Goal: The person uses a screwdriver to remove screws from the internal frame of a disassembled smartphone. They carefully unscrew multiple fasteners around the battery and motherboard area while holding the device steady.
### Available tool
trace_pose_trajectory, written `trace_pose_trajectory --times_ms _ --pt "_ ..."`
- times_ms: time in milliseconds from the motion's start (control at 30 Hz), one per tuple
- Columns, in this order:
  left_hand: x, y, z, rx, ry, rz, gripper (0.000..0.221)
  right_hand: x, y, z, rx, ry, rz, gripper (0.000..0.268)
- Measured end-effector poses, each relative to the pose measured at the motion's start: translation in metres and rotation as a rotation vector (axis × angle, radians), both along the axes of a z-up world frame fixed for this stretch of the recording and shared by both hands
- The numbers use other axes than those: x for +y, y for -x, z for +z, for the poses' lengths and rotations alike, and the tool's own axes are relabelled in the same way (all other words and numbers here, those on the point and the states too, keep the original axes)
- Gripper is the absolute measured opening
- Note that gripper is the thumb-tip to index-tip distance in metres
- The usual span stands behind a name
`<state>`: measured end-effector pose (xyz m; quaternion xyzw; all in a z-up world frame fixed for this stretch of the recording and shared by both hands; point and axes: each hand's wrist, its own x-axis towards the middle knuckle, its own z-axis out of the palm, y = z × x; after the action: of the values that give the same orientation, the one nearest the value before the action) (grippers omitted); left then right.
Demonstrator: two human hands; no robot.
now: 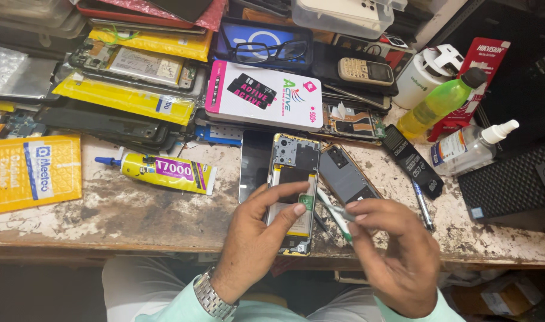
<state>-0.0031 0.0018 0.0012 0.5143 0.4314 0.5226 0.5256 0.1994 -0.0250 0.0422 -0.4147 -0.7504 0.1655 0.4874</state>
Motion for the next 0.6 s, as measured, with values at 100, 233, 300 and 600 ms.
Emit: trace_pose_trajectory --times_ms 100,233,300,600 --pt "-0.002 -0.001 0.003 0.012 -0.135 0.029 0.039 0.003 -0.003 0.006 0.036 -0.014 -0.032 0.030" --pt "-0.005 -0.002 0.008 0.029 -0.185 0.057 0.065 0.014 -0.008 0.015 -0.114 -0.068 -0.079 0.028" --pt "-0.005 -0.003 0.010 -0.032 -0.083 0.025 0.078 0.020 -0.009 0.016 -0.192 -0.094 -0.076 0.027" --pt "-0.004 -0.003 0.011 0.008 -0.059 0.029 0.081 0.026 -0.006 0.016 -0.295 -0.087 -0.122 0.027"
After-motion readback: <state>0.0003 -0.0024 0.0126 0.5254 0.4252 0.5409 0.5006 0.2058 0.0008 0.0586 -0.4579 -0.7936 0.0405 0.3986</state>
